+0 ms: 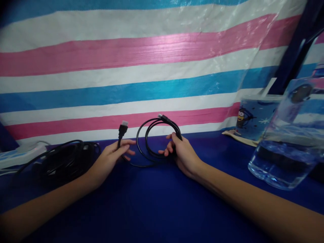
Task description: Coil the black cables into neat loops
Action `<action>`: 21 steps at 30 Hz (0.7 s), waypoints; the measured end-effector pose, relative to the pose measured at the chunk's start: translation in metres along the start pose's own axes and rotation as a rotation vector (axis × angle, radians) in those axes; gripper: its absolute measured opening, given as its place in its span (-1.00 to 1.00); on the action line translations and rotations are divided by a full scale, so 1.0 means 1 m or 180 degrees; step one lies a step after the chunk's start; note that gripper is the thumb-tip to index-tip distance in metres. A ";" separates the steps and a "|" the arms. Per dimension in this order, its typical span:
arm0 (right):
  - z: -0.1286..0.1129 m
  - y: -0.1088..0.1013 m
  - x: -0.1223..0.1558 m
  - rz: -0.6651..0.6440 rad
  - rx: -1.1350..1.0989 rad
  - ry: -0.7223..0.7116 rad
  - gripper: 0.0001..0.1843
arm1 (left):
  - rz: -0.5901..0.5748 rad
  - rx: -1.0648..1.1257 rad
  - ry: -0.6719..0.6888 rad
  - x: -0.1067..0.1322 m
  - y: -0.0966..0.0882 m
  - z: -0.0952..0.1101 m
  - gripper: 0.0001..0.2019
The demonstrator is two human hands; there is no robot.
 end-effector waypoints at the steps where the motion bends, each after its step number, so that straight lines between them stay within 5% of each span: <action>1: 0.000 -0.002 0.000 0.0093 0.0017 -0.0015 -0.79 | -0.0015 -0.0064 0.0325 0.005 0.001 0.010 -0.78; 5: -0.002 0.000 0.002 0.0142 0.0150 -0.0172 -0.78 | -0.0393 -0.0360 0.1373 0.029 0.014 0.040 -0.71; 8: -0.003 0.012 0.009 -0.0118 0.0320 -0.0263 -0.77 | -0.0173 -0.0356 0.1604 0.029 0.009 0.043 -0.68; 11: 0.003 0.031 0.021 -0.0664 0.0444 -0.0115 -0.72 | 0.0196 -0.0078 0.1145 0.012 -0.002 0.029 -0.65; 15: 0.007 0.043 0.033 -0.1008 0.0448 0.0106 -0.68 | -0.0211 0.0404 0.0170 -0.002 0.008 0.004 -0.58; 21: 0.009 0.044 0.035 -0.1077 0.0811 0.0194 -0.68 | -0.0228 0.1026 -0.0263 -0.005 0.007 -0.002 -0.74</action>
Point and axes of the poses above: each hand's wrist, its own x-axis away from the middle knuckle, its own y-axis out of the palm, z = x × y, the point moved 8 cm from there along -x, towards the middle knuckle, and after that the axes turned 10 degrees about z, right-handed, at the moved point
